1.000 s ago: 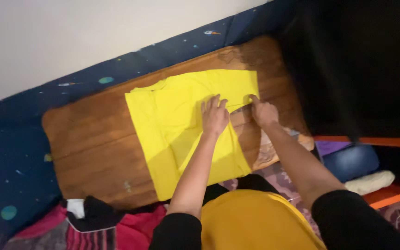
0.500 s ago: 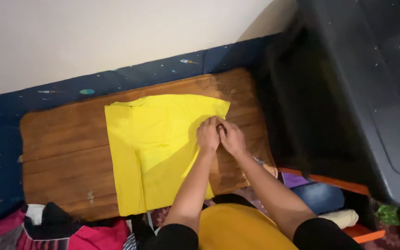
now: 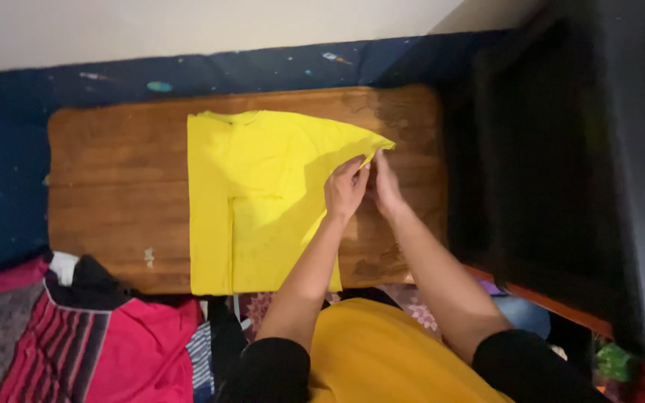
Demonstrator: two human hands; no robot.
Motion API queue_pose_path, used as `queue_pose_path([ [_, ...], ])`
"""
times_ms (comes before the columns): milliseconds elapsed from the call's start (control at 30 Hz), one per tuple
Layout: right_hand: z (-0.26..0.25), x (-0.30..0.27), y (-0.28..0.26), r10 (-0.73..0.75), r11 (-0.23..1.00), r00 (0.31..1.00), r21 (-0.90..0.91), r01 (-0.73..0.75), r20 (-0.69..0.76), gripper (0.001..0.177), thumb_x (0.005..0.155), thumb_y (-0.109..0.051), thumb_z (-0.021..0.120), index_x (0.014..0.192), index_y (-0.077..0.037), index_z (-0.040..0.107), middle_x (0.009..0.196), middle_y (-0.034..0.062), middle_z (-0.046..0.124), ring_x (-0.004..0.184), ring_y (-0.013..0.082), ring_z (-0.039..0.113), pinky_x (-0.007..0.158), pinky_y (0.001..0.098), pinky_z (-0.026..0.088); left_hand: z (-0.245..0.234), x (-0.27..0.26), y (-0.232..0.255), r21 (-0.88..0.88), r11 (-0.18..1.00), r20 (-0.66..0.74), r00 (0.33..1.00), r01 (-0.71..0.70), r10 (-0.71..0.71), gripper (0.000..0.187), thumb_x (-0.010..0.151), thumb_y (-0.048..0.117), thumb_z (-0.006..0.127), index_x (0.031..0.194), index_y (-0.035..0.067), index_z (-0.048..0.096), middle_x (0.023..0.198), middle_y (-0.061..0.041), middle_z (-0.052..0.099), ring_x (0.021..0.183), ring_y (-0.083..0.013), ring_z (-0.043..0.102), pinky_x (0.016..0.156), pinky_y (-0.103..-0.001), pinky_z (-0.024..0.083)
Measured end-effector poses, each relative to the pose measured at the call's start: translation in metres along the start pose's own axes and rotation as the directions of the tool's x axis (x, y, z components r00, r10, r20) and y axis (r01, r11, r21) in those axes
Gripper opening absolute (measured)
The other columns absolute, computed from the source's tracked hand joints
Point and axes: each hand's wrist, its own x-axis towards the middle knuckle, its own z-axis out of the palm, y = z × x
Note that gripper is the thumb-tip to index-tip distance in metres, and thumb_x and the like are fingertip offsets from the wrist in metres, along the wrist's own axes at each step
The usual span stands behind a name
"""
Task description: The person folds a yellow shirt on a wooden table by smoothing out the fabric, folding the sleeves and sides inward, and finally folding the bottom up to create a neat rectangle before placing it into a drawer.
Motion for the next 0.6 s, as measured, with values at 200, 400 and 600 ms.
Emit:
queue_pose_path([
  [200, 0.042, 0.006, -0.018, -0.16, 0.969, 0.987, 0.198, 0.15, 0.035, 0.036, 0.1, -0.031, 0.059, 0.12, -0.002, 0.062, 0.107, 0.0088, 0.07, 0.094, 0.0207, 0.068, 0.079, 0.0361, 0.056, -0.026, -0.001, -0.013, 0.025, 0.981, 0.015, 0.981, -0.193, 0.193, 0.024, 0.095, 0.02, 0.07, 0.112, 0.005, 0.075, 0.124, -0.011, 0.074, 0.115, -0.0321, 0.067, 0.1, -0.042, 0.053],
  [400, 0.084, -0.006, -0.008, -0.406, 0.914, 0.913, 0.033, 0.404, 0.042, 0.036, 0.093, -0.007, 0.058, 0.129, -0.004, 0.055, 0.116, 0.0078, 0.068, 0.104, 0.0191, 0.067, 0.086, 0.033, 0.056, -0.065, -0.004, -0.053, -0.132, 0.98, 0.054, 0.986, -0.151, 0.16, 0.029, 0.106, 0.02, 0.055, 0.127, 0.005, 0.068, 0.136, -0.016, 0.066, 0.127, -0.0324, 0.06, 0.108, -0.043, 0.048],
  [600, 0.131, 0.034, 0.029, -0.597, 0.775, 0.797, -0.192, 0.602, 0.09, 0.04, 0.096, -0.005, 0.059, 0.135, -0.002, 0.05, 0.121, 0.0098, 0.065, 0.109, 0.02, 0.064, 0.093, 0.0326, 0.053, -0.113, 0.006, -0.123, -0.273, 0.927, 0.09, 0.966, 0.257, -0.242, 0.038, 0.109, 0.029, 0.045, 0.13, 0.005, 0.066, 0.129, -0.013, 0.072, 0.119, -0.0238, 0.069, 0.103, -0.036, 0.053],
])
